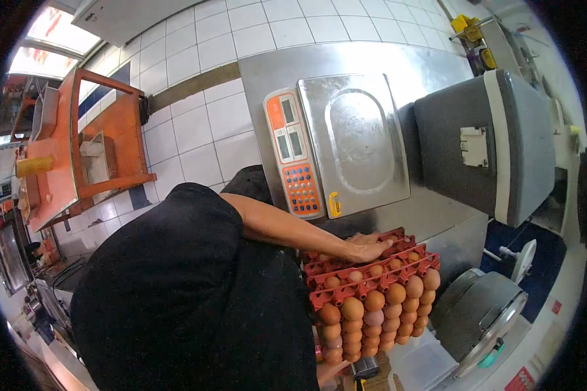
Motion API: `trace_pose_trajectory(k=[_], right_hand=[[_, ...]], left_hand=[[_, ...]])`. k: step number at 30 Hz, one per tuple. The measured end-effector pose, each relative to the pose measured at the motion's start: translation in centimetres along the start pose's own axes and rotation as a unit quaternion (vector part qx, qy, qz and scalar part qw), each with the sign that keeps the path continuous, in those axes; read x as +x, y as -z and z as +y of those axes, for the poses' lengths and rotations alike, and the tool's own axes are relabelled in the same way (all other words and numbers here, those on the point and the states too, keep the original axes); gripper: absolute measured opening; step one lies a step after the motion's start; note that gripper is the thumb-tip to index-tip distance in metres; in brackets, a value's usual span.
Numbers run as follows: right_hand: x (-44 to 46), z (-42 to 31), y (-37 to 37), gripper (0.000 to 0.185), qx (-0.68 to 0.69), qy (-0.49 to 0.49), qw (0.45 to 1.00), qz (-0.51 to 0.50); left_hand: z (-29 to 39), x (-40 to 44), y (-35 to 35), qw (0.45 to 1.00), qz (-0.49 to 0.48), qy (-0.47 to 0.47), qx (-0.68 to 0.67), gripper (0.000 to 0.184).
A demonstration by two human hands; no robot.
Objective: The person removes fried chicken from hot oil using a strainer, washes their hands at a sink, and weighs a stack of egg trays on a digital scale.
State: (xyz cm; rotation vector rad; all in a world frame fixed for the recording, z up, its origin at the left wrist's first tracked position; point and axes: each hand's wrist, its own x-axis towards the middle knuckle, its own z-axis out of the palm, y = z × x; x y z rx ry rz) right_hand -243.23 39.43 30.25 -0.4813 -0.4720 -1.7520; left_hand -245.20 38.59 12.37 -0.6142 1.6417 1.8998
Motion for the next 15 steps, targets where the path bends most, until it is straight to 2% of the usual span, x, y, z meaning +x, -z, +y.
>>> trace_pose_trajectory(k=[2,9,15], right_hand=[[0.3,-0.3,-0.1,0.025,-0.015,-0.001,1.0,0.011],[1.4,0.0,-0.4,0.026,-0.057,0.004,0.998,0.034],[1.9,1.3,-0.1,0.027,-0.082,0.009,0.995,0.056]], left_hand=[[1.2,-0.9,0.8,1.0,-0.004,-0.008,0.004,0.081],[6.8,-4.2,1.9,0.998,-0.023,0.051,0.011,0.083],[7.7,-5.7,3.9,0.999,-0.028,0.021,0.011,0.085]])
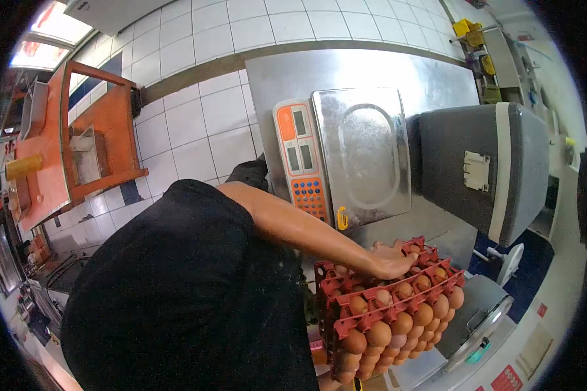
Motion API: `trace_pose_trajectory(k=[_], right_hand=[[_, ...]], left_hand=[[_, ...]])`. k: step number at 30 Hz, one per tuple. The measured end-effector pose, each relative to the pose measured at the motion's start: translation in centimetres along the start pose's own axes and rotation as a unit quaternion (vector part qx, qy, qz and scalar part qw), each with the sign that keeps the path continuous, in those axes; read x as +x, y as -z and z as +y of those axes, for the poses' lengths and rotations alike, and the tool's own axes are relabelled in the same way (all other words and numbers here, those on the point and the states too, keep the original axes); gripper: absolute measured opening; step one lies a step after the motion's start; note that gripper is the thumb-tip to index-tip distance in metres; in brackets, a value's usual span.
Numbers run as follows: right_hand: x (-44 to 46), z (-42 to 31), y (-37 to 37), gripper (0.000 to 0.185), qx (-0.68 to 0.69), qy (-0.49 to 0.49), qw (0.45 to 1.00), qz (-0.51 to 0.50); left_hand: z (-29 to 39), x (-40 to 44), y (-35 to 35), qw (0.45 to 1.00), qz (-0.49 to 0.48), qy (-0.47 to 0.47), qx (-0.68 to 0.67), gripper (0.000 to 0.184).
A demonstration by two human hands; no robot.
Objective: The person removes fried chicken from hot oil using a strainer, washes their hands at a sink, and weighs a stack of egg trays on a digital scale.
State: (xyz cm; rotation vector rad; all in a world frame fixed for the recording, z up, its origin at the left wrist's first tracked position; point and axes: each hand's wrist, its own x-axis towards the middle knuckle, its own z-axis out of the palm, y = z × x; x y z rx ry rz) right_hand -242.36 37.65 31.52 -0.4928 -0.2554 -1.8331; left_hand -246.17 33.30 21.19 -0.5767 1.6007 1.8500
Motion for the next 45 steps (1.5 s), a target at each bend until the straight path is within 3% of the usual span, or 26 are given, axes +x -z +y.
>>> trace_pose_trajectory(k=[10,16,21,22,25,28,31,34,35,36,37,41,45], right_hand=[[0.1,0.6,0.3,0.029,-0.057,0.014,0.997,0.051],[-3.3,-0.7,0.0,0.031,-0.16,0.079,0.966,0.186],[-7.7,-2.2,1.5,0.033,-0.312,0.159,0.842,0.41],[-8.4,-2.4,1.8,0.033,-0.332,0.169,0.811,0.451],[-10.3,-2.9,2.3,0.034,-0.37,0.189,0.721,0.555],[-11.5,-3.0,2.8,0.036,-0.382,0.197,0.653,0.624],[-11.6,-2.6,3.6,0.037,-0.378,0.196,0.612,0.666],[-11.4,-2.5,4.6,0.038,-0.371,0.2,0.581,0.696],[-11.0,-2.7,4.9,0.039,-0.368,0.199,0.574,0.704],[-10.6,-3.0,5.4,0.039,-0.367,0.196,0.569,0.71],[-10.2,-3.4,5.9,0.04,-0.364,0.194,0.566,0.714],[-8.4,-4.9,8.2,0.041,-0.344,0.176,0.569,0.726],[-6.7,-6.0,10.2,0.043,-0.327,0.165,0.579,0.729]], left_hand=[[-2.4,0.6,0.6,1.0,0.008,0.028,0.005,0.094],[-1.8,0.2,1.8,1.0,-0.011,-0.015,0.005,0.089],[1.1,-2.0,6.5,0.984,-0.008,-0.175,0.015,0.076],[1.8,-1.1,7.0,0.991,0.019,-0.12,0.056,0.073],[2.8,1.3,10.7,0.971,-0.037,-0.231,-0.046,0.071],[3.8,3.4,14.4,0.943,-0.103,-0.252,-0.192,0.063],[5.4,1.6,19.0,0.93,-0.118,-0.277,-0.209,0.061],[7.1,-1.0,23.0,0.957,-0.099,-0.172,-0.21,0.053],[5.7,2.7,24.2,0.94,-0.104,-0.246,-0.213,0.057],[5.9,2.8,25.0,0.925,-0.161,-0.196,-0.282,0.06],[7.5,-0.7,26.2,0.968,-0.031,-0.223,-0.11,0.063],[5.9,3.0,30.2,0.953,-0.156,-0.087,-0.243,0.067],[4.4,3.6,32.3,0.961,-0.137,-0.075,-0.227,0.062]])
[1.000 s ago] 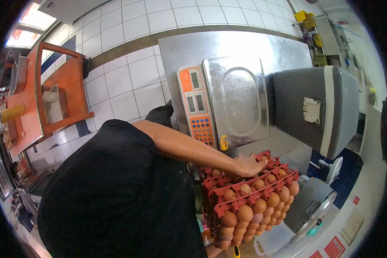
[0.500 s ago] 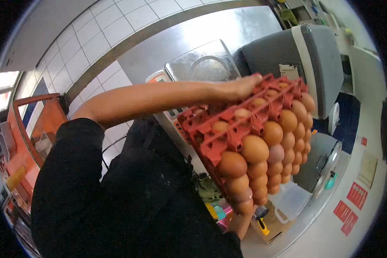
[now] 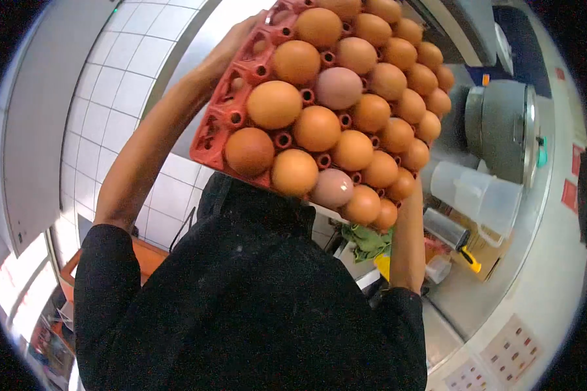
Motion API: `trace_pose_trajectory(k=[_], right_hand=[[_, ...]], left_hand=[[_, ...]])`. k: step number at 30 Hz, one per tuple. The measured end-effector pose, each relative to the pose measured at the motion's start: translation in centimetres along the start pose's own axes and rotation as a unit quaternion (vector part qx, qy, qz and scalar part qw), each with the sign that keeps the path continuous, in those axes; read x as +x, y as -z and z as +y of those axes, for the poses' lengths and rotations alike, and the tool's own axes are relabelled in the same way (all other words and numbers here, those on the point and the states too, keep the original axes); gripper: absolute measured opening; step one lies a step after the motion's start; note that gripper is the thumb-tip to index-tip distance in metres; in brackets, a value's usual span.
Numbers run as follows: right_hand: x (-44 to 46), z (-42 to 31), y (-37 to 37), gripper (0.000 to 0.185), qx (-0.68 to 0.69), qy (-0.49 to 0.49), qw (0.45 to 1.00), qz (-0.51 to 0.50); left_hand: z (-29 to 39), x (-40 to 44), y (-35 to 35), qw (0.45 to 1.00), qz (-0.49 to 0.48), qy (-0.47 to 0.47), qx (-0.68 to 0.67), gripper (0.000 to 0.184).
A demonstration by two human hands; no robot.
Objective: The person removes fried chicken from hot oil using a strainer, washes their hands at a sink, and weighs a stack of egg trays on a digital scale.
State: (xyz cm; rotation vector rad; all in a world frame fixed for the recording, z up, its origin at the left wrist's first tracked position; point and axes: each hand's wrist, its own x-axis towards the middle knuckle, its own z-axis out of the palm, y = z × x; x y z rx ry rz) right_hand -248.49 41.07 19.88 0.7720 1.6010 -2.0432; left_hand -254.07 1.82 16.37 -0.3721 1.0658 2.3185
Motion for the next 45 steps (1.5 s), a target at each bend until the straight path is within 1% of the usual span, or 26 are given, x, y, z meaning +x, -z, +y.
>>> trace_pose_trajectory(k=[8,16,20,22,24,25,26,27,28,30,32,34,36,37,38,39,40,41,42,43,44,45], right_hand=[[2.5,-0.2,-2.4,0.047,0.004,-0.024,1.0,-0.02],[4.2,0.0,-3.5,0.051,0.007,-0.035,0.999,-0.035],[4.1,0.8,-3.1,0.053,0.022,-0.018,0.999,-0.033],[3.6,1.8,-2.8,0.054,0.034,0.011,0.999,-0.024],[2.4,3.1,-2.1,0.055,0.032,0.072,0.997,0.022],[1.3,3.9,-1.9,0.056,0.015,0.119,0.991,0.066],[0.3,5.0,-1.2,0.053,-0.029,0.168,0.975,0.141],[-2.6,5.3,-1.2,0.052,-0.058,0.173,0.965,0.188],[-2.5,9.0,1.3,0.044,-0.124,0.263,0.932,0.216],[-6.6,13.1,2.1,0.034,-0.143,0.24,0.903,0.326],[-9.5,18.5,4.1,0.029,-0.123,0.241,0.896,0.352],[-12.3,25.0,5.9,0.027,-0.157,0.195,0.891,0.379],[-14.0,31.2,7.3,0.029,-0.15,0.082,0.928,0.331],[-14.3,33.3,7.6,0.029,-0.146,0.084,0.928,0.331],[-14.4,35.5,7.7,0.033,-0.215,0.021,0.93,0.299],[-14.5,37.7,7.8,0.036,-0.286,-0.037,0.922,0.258],[-12.6,43.2,9.0,0.041,-0.343,-0.021,0.913,0.222],[-10.8,48.7,10.1,0.045,-0.398,-0.002,0.898,0.187],[-9.1,54.0,11.2,0.05,-0.448,0.021,0.88,0.155],[-9.1,52.1,11.0,0.053,-0.434,-0.001,0.894,0.109],[-9.2,50.0,10.9,0.056,-0.418,-0.025,0.906,0.064],[-9.2,48.1,10.8,0.062,-0.395,-0.074,0.915,-0.026]], left_hand=[[-1.5,-0.8,2.9,0.998,0.044,-0.005,0.034,0.053],[-3.1,-2.2,6.3,0.989,0.11,-0.05,0.088,0.044],[-4.4,-3.2,9.1,0.977,0.154,-0.076,0.128,0.04],[-5.0,-3.6,10.7,0.97,0.176,-0.086,0.145,0.038],[-5.4,-3.7,12.2,0.963,0.197,-0.094,0.161,0.037],[-5.6,-3.9,12.9,0.958,0.207,-0.1,0.168,0.036],[-5.6,-3.9,13.6,0.955,0.216,-0.105,0.176,0.035],[-5.6,-3.9,14.3,0.95,0.224,-0.112,0.185,0.034],[-5.5,-3.9,15.0,0.946,0.232,-0.118,0.193,0.033],[-5.4,-4.1,16.2,0.937,0.248,-0.132,0.21,0.032],[-5.1,-4.4,17.0,0.925,0.264,-0.15,0.229,0.031],[-4.6,-5.1,17.9,0.905,0.288,-0.177,0.257,0.03],[-4.4,-6.3,18.1,0.872,0.322,-0.228,0.289,0.029],[-4.5,-7.2,17.8,0.848,0.343,-0.262,0.308,0.028],[-4.8,-8.3,17.3,0.82,0.36,-0.299,0.328,0.028],[-5.6,-9.6,16.6,0.808,0.356,-0.324,0.341,0.028],[-7.0,-11.3,15.8,0.807,0.335,-0.341,0.348,0.027],[-8.8,-13.6,14.4,0.82,0.295,-0.334,0.359,0.027],[-10.8,-16.7,10.2,0.852,0.2,-0.267,0.404,0.027],[-14.0,-18.2,10.2,0.865,0.197,-0.225,0.404,0.03],[-18.9,-19.3,11.8,0.817,0.272,-0.239,0.449,0.033],[-20.0,-20.8,8.4,0.838,0.159,-0.06,0.519,0.037]])
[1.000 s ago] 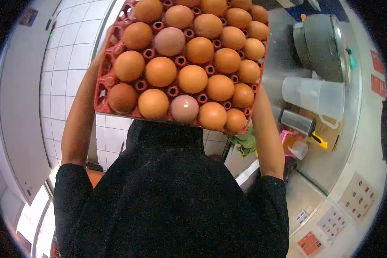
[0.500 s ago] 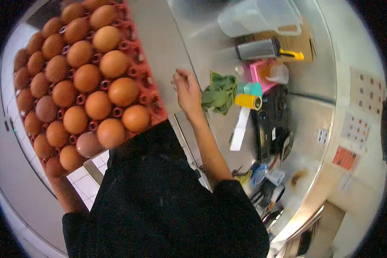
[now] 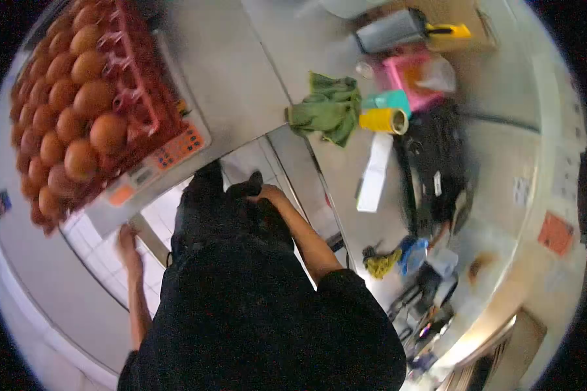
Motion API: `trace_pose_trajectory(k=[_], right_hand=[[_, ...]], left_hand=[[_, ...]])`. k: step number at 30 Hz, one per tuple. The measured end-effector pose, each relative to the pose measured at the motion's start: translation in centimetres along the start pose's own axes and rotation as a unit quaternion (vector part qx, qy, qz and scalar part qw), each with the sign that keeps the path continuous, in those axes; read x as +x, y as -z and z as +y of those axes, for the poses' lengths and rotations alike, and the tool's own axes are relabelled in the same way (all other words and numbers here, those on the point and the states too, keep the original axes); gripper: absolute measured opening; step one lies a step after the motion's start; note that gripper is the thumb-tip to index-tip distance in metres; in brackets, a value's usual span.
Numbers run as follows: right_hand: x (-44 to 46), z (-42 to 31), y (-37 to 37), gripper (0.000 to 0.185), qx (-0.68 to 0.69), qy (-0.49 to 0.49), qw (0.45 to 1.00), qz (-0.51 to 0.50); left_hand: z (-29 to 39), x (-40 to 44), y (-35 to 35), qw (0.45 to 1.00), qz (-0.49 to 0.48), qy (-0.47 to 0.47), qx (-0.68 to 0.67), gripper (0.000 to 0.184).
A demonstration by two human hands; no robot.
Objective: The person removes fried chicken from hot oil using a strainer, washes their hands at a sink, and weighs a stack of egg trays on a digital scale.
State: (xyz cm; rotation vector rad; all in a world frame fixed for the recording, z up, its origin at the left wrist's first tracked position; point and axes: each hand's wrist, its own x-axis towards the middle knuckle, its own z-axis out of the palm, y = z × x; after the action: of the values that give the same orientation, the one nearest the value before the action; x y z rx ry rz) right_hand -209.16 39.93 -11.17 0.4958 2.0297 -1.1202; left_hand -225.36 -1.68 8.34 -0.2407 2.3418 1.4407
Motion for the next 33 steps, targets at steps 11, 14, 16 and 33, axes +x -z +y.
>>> trace_pose_trajectory(k=[11,14,16,33], right_hand=[[-5.0,8.4,-3.5,0.066,-0.167,-0.04,0.978,-0.115],[-4.6,18.1,-5.7,0.064,-0.144,0.156,0.975,-0.067],[-6.0,20.0,-6.8,0.061,-0.052,0.075,0.99,-0.107],[0.4,-4.0,-26.2,0.082,0.297,-0.259,0.898,-0.193]], left_hand=[[-10.0,-6.0,-20.1,0.849,-0.325,0.167,0.382,0.081],[-9.3,-9.1,-19.8,0.808,-0.364,0.181,0.427,0.079],[-13.0,-10.2,-18.5,0.827,-0.353,0.177,0.4,0.075],[-46.1,-19.2,8.5,0.905,0.052,0.406,-0.118,0.036]])
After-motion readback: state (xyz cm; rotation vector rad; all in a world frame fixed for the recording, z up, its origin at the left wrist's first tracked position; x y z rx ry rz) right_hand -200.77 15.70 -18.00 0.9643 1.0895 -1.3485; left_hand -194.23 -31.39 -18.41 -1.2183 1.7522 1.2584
